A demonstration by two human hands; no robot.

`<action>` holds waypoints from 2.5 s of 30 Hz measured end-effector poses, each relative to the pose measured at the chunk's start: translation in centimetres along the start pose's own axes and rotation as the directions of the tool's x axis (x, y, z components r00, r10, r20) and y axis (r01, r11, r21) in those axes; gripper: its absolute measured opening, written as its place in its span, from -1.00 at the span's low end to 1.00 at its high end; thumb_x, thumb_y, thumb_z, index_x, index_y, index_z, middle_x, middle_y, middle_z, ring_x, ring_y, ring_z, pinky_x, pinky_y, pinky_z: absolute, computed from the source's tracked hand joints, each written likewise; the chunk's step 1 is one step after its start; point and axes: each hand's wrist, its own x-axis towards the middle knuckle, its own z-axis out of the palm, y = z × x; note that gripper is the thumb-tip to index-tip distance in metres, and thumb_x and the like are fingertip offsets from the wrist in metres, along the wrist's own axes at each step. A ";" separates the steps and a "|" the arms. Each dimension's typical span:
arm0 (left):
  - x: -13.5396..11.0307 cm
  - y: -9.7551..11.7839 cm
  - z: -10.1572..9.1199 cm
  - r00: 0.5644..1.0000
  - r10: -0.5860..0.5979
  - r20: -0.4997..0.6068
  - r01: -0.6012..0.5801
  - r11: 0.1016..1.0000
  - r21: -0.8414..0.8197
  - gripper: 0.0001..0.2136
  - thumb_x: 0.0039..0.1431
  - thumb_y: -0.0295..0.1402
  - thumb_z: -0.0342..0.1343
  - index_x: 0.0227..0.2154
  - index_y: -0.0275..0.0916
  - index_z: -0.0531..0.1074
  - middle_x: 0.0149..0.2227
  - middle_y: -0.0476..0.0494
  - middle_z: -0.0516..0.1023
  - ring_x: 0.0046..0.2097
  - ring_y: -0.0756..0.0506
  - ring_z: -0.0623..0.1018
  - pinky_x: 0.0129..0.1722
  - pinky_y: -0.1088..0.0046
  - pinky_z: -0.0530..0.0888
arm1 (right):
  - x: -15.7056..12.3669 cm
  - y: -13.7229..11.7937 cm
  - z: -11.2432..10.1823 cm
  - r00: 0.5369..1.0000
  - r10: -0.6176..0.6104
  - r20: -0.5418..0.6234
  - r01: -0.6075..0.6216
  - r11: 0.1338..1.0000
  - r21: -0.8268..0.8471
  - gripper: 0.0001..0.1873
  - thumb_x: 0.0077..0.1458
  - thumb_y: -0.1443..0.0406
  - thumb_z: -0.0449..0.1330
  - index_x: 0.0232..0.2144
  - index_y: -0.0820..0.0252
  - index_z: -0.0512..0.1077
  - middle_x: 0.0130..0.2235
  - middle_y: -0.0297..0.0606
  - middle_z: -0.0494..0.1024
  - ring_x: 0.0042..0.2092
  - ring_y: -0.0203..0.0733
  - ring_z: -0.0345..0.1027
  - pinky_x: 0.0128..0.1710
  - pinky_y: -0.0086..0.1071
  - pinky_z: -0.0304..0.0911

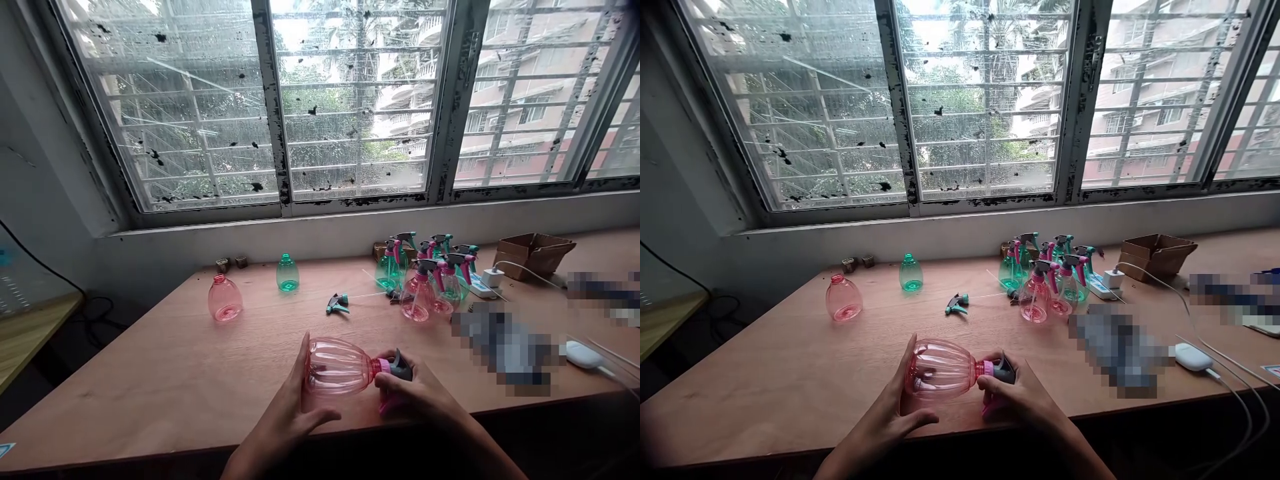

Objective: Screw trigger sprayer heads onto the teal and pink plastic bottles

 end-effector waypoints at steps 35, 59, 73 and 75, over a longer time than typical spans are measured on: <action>0.0 0.4 0.1 0.996 -0.084 0.002 0.084 0.995 -0.059 -0.15 0.13 -0.25 0.28 0.37 -0.07 -0.11 0.39 -0.20 0.06 0.34 -0.32 0.18 0.33 0.08 0.18 | -0.1 -0.3 -0.4 1.000 0.003 0.017 -0.004 0.999 0.040 -0.62 0.05 0.09 0.39 -0.23 0.25 0.46 -0.46 -0.29 0.64 -0.45 -0.20 0.49 -0.43 -0.40 0.36; -0.1 0.9 0.0 0.996 -0.091 0.012 0.091 0.995 -0.027 -0.17 0.14 -0.26 0.26 0.37 -0.11 -0.10 0.39 -0.22 0.06 0.34 -0.31 0.19 0.33 0.09 0.17 | -0.2 -0.3 -0.2 1.000 0.002 -0.005 -0.002 0.999 0.040 -0.60 -0.01 0.07 0.42 -0.25 0.25 0.49 -0.47 -0.32 0.61 -0.46 -0.21 0.45 -0.45 -0.39 0.32; -0.2 1.2 -0.1 0.994 -0.106 0.016 0.106 0.994 -0.007 -0.16 0.16 -0.25 0.24 0.37 -0.13 -0.13 0.39 -0.22 0.08 0.34 -0.31 0.19 0.34 0.07 0.14 | 0.0 -0.1 -0.3 1.000 0.003 0.009 -0.004 0.998 0.061 -0.56 -0.02 0.04 0.42 -0.25 0.26 0.49 -0.44 -0.27 0.63 -0.46 -0.20 0.45 -0.44 -0.36 0.36; -0.1 1.3 -0.1 0.994 -0.106 0.014 0.106 0.994 -0.005 -0.17 0.16 -0.25 0.24 0.37 -0.13 -0.13 0.38 -0.23 0.09 0.34 -0.31 0.19 0.34 0.06 0.14 | 0.0 -0.1 -0.3 1.000 0.003 0.010 -0.003 0.998 0.061 -0.56 -0.01 0.04 0.41 -0.24 0.25 0.48 -0.43 -0.27 0.63 -0.46 -0.19 0.46 -0.44 -0.35 0.36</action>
